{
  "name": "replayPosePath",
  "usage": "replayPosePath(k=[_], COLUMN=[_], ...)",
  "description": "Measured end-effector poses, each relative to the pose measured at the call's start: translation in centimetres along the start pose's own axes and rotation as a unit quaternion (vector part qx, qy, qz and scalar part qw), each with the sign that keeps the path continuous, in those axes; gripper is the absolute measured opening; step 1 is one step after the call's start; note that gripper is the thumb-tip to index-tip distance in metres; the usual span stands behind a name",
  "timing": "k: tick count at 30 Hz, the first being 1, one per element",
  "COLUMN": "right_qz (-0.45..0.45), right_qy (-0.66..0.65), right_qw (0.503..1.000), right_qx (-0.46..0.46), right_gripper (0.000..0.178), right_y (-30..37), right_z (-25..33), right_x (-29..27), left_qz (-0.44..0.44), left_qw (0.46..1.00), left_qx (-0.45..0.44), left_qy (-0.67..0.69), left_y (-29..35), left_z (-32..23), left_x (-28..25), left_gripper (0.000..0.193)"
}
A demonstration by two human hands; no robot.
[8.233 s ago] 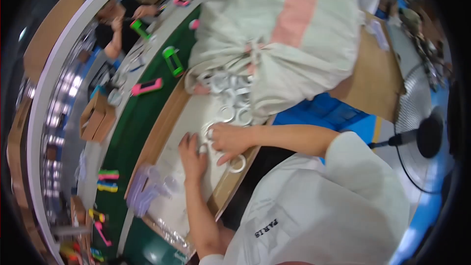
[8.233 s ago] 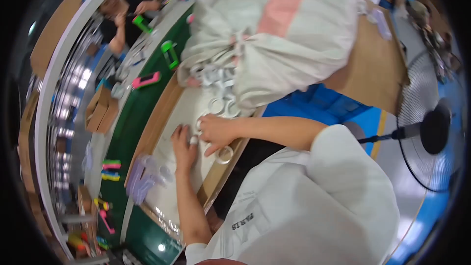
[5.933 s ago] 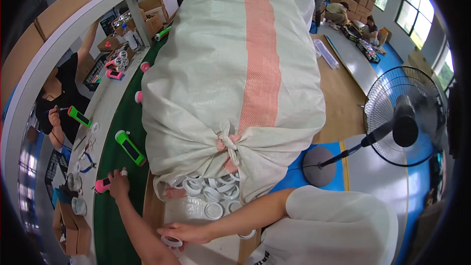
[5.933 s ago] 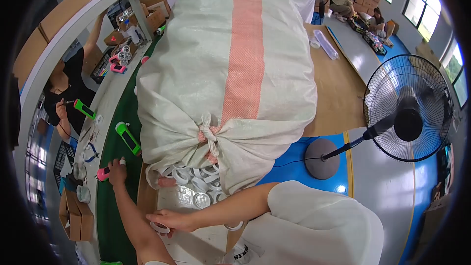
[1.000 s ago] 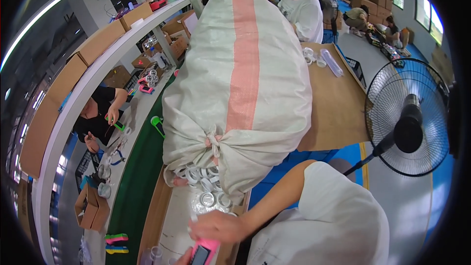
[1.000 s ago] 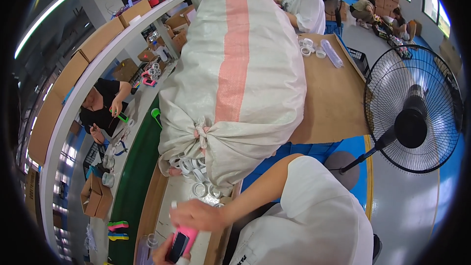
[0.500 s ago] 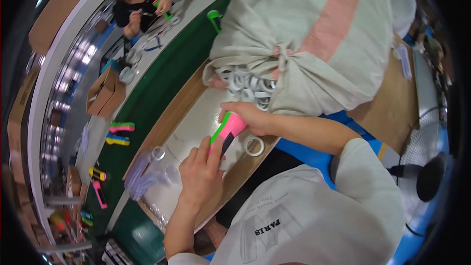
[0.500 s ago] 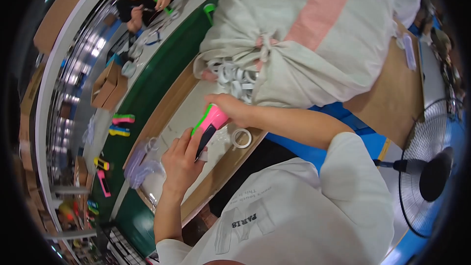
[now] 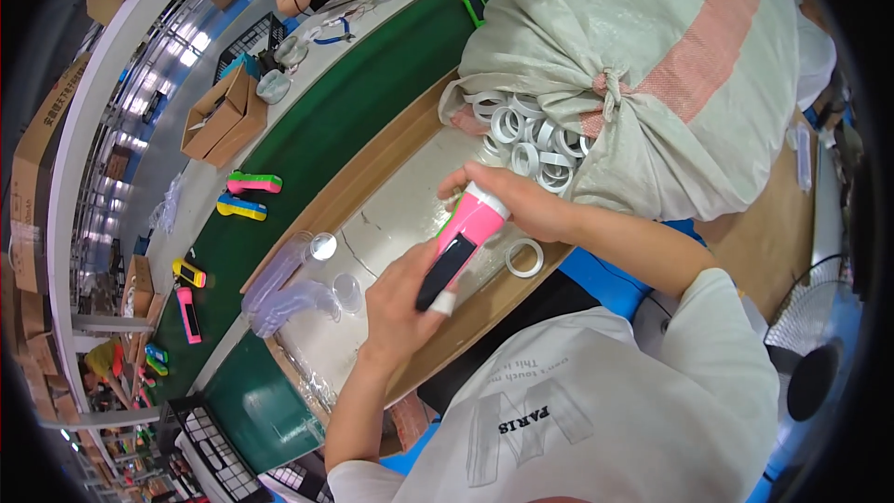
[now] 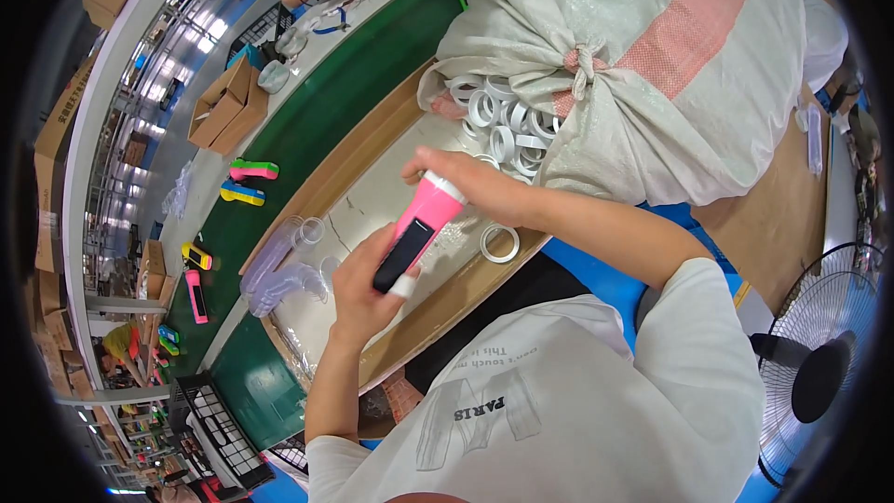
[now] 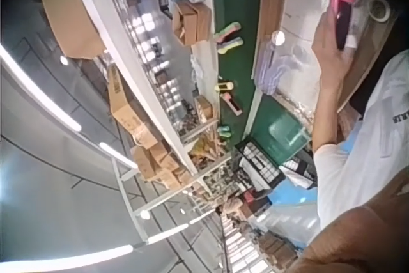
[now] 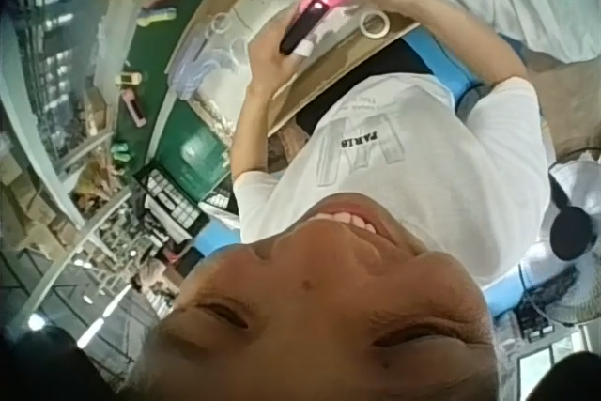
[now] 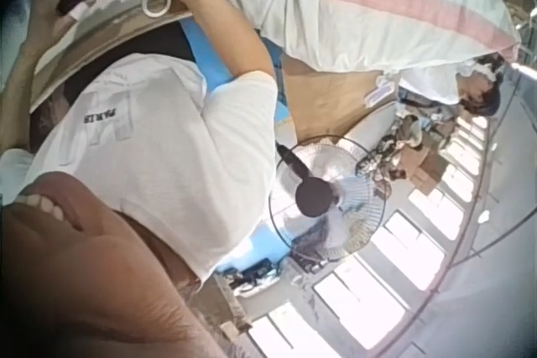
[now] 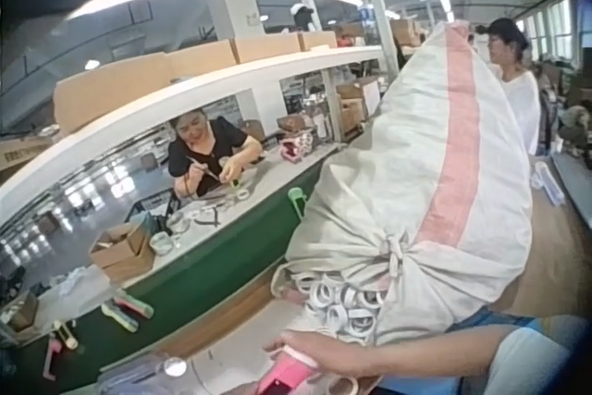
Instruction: The recorder is manually assembling colorful plastic flashlights by attaching components such as the lens cap and rings to the main body housing.
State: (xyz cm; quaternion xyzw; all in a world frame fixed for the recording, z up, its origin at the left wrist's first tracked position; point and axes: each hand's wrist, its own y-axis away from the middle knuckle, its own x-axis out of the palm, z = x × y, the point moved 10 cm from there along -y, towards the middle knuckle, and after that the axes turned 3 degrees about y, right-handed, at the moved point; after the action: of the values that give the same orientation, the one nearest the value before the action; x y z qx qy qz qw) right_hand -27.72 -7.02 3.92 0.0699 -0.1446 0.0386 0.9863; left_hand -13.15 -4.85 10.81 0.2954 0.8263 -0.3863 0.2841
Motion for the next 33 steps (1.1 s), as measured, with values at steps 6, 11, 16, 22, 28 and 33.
replayPosePath(k=[6,11,16,22,28,33], right_qz=[-0.013,-0.062,0.037,0.002,0.069,-0.016], right_qy=[0.212,-0.043,0.128,0.022,-0.233,-0.158], right_qw=[0.959,0.986,0.983,0.999,0.970,0.987], right_qx=[-0.188,0.151,-0.126,0.033,-0.006,-0.033], right_gripper=[0.032,0.041,0.048,0.044,0.040,0.035], right_y=[1.5,-2.4,-1.2,-4.1,-2.7,-3.1], right_z=[3.7,-4.8,1.3,-2.1,-1.0,-2.0], right_x=[1.1,-0.8,1.4,0.3,2.9,2.3], left_qz=[0.056,0.056,0.035,-0.007,-0.006,-0.049], left_qw=[0.995,0.987,0.947,0.897,0.429,0.774], left_qx=[-0.055,-0.007,-0.232,-0.312,-0.325,-0.442], left_qy=[0.060,-0.148,0.219,0.312,0.843,0.450], left_y=[-1.2,0.0,1.3,3.2,6.3,7.0], left_z=[-2.0,0.9,3.5,8.1,5.8,8.8], left_x=[-1.7,0.7,0.6,3.3,8.5,6.4], left_gripper=[0.053,0.056,0.053,0.050,0.055,0.050])
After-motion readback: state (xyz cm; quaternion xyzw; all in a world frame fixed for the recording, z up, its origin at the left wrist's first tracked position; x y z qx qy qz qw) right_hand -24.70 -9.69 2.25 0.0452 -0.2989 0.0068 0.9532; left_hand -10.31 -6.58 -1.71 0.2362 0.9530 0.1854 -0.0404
